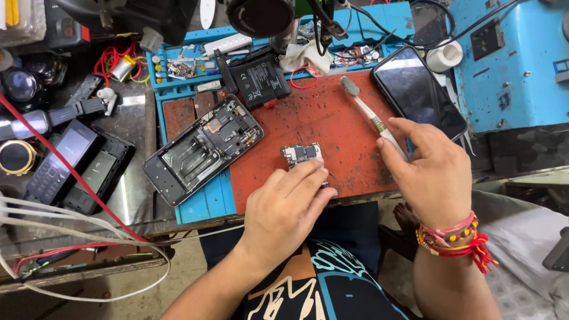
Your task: The person cleans a mobile phone circuit board with a toothbrush and then handles the component with a pair of tweezers at a workbench.
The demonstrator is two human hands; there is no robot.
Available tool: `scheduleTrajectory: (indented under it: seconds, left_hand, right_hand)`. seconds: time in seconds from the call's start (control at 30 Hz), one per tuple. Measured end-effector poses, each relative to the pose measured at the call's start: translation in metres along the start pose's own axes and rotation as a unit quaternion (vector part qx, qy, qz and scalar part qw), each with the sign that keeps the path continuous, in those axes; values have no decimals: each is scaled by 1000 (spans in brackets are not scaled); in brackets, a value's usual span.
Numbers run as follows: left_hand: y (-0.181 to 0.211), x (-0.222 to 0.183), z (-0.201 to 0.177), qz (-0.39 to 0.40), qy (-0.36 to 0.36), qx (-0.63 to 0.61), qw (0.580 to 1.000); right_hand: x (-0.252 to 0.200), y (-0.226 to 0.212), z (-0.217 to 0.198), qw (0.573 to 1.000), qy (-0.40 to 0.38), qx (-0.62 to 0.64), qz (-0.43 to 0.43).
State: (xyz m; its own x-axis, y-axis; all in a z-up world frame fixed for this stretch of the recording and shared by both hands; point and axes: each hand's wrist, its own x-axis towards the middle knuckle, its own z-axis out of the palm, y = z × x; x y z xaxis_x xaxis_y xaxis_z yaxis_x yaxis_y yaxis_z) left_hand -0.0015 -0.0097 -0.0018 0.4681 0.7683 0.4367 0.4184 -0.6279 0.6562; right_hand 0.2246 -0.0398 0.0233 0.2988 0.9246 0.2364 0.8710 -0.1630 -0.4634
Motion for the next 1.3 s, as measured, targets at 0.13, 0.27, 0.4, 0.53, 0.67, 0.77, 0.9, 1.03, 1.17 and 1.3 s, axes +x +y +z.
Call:
scheduleTrajectory:
  seconds: [0.13,0.27,0.4,0.53,0.67,0.77,0.9,1.03,1.17,1.3]
  left_hand:
    - [16,1,-13,-36,-10,42,998]
    - [27,-3,-31,-19,-74,101,992]
    - [28,-3,-38,7,-113,118,987]
    - [24,2,-39,10,-121,164,979]
    - [30,9,-50,43,-75,216,973]
    - [47,13,-64,44,-51,40,997]
    - [60,21,-78,102,-152,-243,953]
    - [55,27,-98,83,-150,-260,950]
    - [58,17,-98,73,-136,-264,952]
    - [63,8,-100,71,-129,-255,956]
  right_hand:
    - [-1,0,1,1000,5,15,-6]
    - [-2,0,3,1000,9,29,1]
    - [-2,2,4,999,16,31,-3]
    - [-2,4,5,999,25,36,-22]
    - [-3,5,5,999,21,37,-15]
    - [-3,6,7,999,29,29,-36]
    - [-4,5,8,999,25,20,-32]
    - [-5,1,7,1000,16,22,-7]
    - [-6,5,9,999,24,25,-18]
    - [-8,10,13,999,28,22,-26]
